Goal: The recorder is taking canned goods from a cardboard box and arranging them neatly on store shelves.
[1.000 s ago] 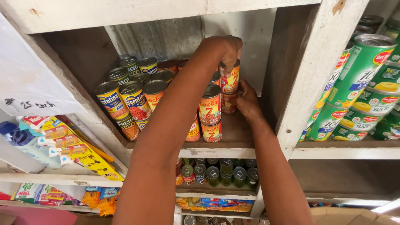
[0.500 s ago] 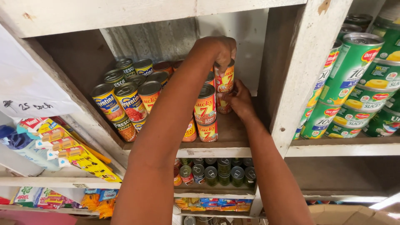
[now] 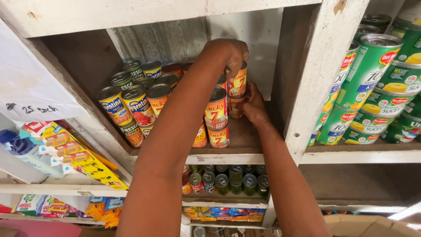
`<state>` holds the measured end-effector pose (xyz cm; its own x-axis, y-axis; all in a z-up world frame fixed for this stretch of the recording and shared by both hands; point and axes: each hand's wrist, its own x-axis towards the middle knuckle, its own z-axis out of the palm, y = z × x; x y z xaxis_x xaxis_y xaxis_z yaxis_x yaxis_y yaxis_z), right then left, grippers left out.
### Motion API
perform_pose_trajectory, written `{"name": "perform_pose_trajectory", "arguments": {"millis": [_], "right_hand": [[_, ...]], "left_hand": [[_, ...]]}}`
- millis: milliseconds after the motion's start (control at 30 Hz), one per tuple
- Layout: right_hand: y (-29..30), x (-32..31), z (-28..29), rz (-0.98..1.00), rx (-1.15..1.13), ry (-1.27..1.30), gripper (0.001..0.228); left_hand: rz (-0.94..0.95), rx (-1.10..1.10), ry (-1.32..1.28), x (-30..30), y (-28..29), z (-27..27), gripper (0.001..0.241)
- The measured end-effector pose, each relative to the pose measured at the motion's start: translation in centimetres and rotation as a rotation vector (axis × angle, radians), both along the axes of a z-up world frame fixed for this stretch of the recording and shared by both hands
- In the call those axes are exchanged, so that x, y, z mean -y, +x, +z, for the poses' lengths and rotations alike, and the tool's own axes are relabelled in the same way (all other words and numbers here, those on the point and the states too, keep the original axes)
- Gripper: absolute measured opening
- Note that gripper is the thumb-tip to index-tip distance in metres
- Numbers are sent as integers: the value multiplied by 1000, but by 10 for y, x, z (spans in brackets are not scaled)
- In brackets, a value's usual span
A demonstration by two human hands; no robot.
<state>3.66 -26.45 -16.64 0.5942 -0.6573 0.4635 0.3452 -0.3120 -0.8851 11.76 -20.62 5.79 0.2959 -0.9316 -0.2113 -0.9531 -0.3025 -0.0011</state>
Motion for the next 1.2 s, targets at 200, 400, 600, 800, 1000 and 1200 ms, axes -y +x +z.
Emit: {"name": "perform_pose_trajectory", "arguments": {"millis": [200, 400, 600, 800, 1000, 1200], "right_hand": [[17, 28, -28, -66, 142, -124, 91], [16, 42, -34, -347, 185, -313, 84], [-55, -61, 19, -314, 342, -485, 54], [-197, -139, -21, -210, 286, -472, 38], [-376, -142, -93, -441, 10, -206, 17], [-526, -152, -185, -720, -101, 57, 11]], "left_hand": [[6, -22, -69, -19, -17, 11, 105], [-123, 156, -375, -11, 9, -6, 84], [-365, 377, -928, -59, -19, -43, 44], [-428, -25, -1079, -217, -146, -93, 38], [-560, -565, -710, -253, -210, -253, 36], [-458, -881, -410, -245, -262, -421, 31]]}}
